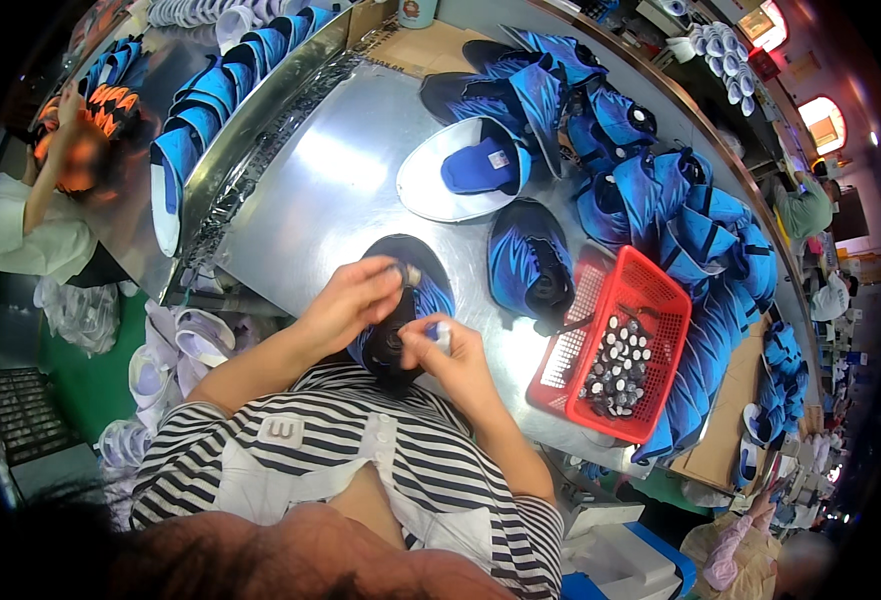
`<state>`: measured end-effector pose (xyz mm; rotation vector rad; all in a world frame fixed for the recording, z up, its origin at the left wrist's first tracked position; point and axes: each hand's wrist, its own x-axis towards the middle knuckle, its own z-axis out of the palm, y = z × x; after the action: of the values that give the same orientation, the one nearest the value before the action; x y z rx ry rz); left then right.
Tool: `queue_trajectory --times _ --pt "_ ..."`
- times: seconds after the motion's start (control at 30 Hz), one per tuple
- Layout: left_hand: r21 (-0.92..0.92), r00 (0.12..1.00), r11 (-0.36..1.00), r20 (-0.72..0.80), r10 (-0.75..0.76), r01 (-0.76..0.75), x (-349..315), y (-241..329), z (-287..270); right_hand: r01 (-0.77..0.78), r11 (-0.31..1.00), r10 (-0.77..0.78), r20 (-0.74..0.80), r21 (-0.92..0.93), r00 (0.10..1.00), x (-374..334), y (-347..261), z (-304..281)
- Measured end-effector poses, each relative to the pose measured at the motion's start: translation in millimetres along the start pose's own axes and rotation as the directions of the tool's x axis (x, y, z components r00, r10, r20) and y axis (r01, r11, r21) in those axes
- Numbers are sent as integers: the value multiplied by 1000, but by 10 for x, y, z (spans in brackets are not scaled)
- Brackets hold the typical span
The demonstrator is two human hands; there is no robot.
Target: The person marks parts of orange and blue shoe uppers using a pen, handles a red basket containing small components, and arranges the uppers on a metal table.
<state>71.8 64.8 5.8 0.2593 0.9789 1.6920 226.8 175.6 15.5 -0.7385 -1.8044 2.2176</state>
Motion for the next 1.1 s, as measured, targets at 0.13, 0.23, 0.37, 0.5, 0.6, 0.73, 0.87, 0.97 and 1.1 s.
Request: queue_trajectory --times 0.13,0.23,0.37,0.5,0.6,0.73,0.87,0.97,1.1 --pt "-196 994 976 -64 83 -94 263 -116 -102 -62 982 73 -54 181 996 -109 252 106" --pt "-88 983 982 -90 162 -170 347 -57 -223 76 970 -90 -50 -233 995 -128 278 -16" --pt "194 963 953 -91 254 -233 238 95 -199 435 665 -561 -22 -607 828 -94 -108 -25" --pt "350 959 904 -48 279 -245 182 138 94 -32 999 32 67 5 997 77 -151 234" --pt "257 958 933 -71 278 -252 348 14 -43 130 990 -132 -33 -45 991 194 149 263" --pt "221 961 955 -148 233 -198 703 -171 -195 208 958 -231 -103 -196 967 247 315 353" --pt "101 978 979 -99 185 -175 894 -158 -368 211 920 -239 -47 -329 970 379 286 279" --pt "249 945 936 -150 292 -250 612 -41 -456 242 925 -281 -99 -294 955 98 -135 45" --pt "350 956 904 -72 286 -244 168 -145 -383 443 470 -444 229 -763 866 79 -184 -702"
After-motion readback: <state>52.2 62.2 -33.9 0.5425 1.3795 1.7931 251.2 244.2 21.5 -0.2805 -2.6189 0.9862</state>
